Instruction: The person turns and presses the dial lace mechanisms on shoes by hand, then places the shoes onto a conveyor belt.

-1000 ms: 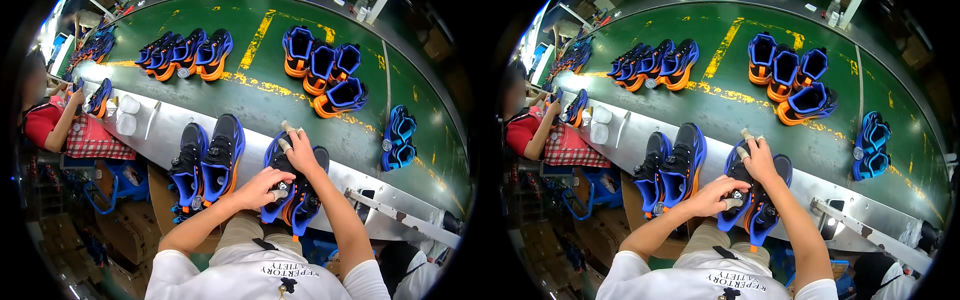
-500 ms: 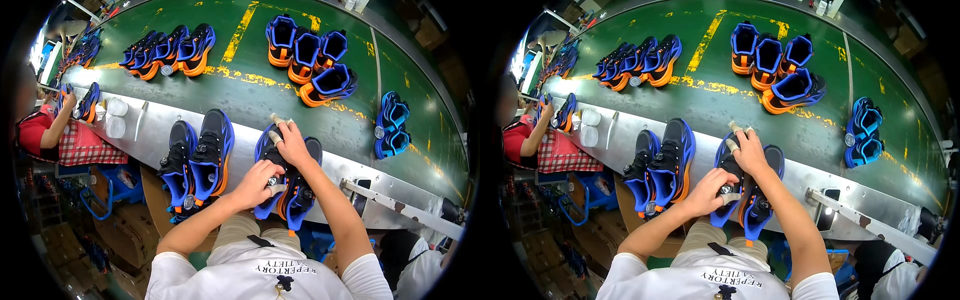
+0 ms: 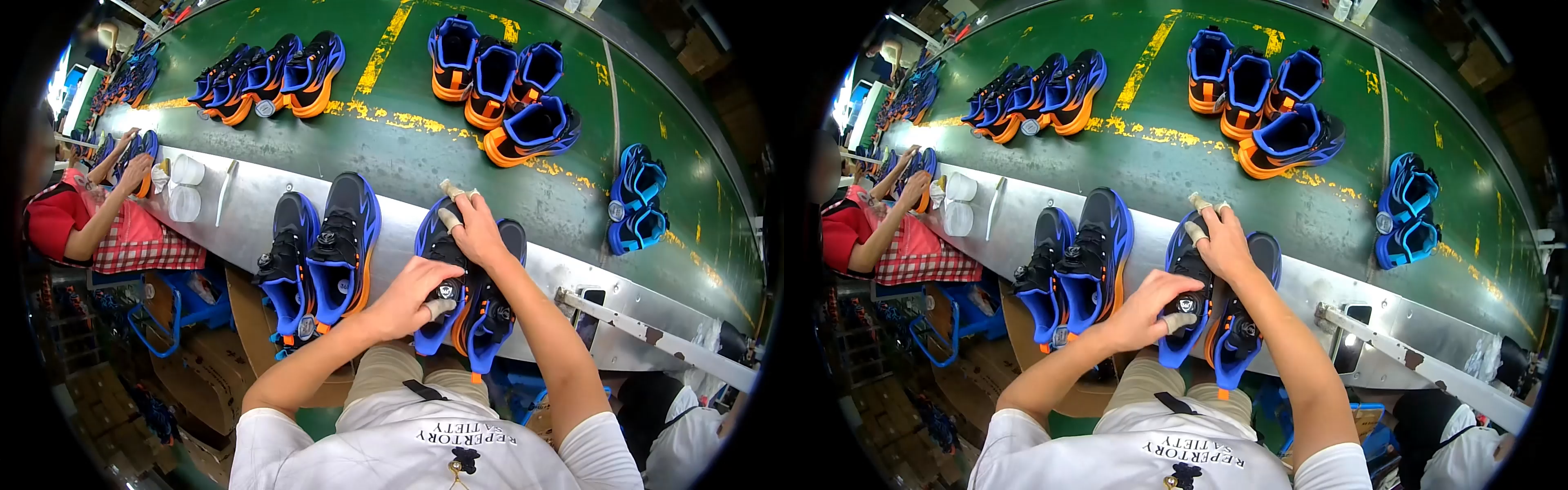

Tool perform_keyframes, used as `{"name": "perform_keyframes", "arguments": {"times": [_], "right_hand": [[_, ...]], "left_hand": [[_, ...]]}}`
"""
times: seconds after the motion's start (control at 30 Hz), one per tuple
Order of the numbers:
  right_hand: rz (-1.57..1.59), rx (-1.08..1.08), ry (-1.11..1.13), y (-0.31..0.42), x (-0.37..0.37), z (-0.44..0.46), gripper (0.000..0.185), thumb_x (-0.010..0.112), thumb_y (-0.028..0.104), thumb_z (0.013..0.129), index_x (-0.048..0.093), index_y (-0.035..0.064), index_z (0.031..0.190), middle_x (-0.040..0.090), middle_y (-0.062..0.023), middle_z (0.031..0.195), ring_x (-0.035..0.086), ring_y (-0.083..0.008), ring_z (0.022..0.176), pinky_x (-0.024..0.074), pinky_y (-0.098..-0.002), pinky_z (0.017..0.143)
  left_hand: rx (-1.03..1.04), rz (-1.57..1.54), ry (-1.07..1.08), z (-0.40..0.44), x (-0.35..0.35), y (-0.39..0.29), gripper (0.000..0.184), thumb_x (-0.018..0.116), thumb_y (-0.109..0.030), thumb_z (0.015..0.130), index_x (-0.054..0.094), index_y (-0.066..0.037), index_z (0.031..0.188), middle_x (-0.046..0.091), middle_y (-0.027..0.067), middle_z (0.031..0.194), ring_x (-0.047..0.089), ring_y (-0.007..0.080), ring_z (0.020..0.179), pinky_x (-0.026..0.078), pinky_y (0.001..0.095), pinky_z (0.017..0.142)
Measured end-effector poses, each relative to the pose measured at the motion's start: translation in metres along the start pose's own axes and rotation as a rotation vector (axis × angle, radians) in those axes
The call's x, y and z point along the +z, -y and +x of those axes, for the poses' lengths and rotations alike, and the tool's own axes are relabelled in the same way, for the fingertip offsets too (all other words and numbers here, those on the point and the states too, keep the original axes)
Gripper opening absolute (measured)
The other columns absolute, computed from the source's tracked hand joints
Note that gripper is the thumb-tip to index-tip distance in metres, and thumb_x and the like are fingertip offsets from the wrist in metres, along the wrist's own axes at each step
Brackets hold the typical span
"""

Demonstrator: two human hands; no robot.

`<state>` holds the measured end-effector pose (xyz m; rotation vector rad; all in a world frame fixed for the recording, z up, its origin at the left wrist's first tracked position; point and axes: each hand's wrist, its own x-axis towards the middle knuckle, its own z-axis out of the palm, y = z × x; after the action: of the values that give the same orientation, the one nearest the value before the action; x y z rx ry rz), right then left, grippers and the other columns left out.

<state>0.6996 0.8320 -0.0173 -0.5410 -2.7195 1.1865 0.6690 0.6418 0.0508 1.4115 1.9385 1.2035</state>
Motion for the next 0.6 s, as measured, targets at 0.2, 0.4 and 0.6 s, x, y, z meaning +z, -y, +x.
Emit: {"name": "perform_keyframes", "arguments": {"times": [0.2, 0.4, 0.6], "right_hand": [[-0.005, -0.005, -0.019, -0.003, -0.003, -0.003, 0.047, 0.057, 0.024, 0.09, 0.048, 0.0146, 0.135, 0.051, -0.0204, 0.113, 0.049, -0.0389, 0.108, 0.0408, -0.0417, 0.094], [-0.005, -0.011, -0.037, -0.006, -0.003, -0.007, 0.045, 0.057, 0.023, 0.091, 0.049, 0.0131, 0.134, 0.051, -0.0196, 0.112, 0.049, -0.037, 0.108, 0.0405, -0.0398, 0.095], [-0.009, -0.002, -0.032, -0.006, -0.008, -0.009, 0.045, 0.057, 0.023, 0.091, 0.049, 0.0132, 0.134, 0.052, -0.0194, 0.111, 0.05, -0.0364, 0.108, 0.0407, -0.0389, 0.094]], "left_hand": [[-0.199, 0.141, -0.235, -0.005, 0.03, -0.013, 0.05, 0.08, -0.024, 0.071, 0.054, -0.002, 0.108, 0.055, 0.0103, 0.097, 0.05, 0.0292, 0.092, 0.043, 0.0373, 0.084], [-0.215, -0.267, 0.048, -0.001, 0.008, -0.003, 0.053, 0.077, -0.017, 0.074, 0.055, -0.003, 0.121, 0.063, 0.0084, 0.1, 0.053, 0.0197, 0.096, 0.044, 0.0314, 0.085], [-0.173, 0.222, -0.227, -0.006, 0.04, -0.019, 0.058, 0.083, -0.031, 0.065, 0.054, -0.003, 0.108, 0.05, 0.0147, 0.112, 0.045, 0.0324, 0.101, 0.04, 0.041, 0.087]]}}
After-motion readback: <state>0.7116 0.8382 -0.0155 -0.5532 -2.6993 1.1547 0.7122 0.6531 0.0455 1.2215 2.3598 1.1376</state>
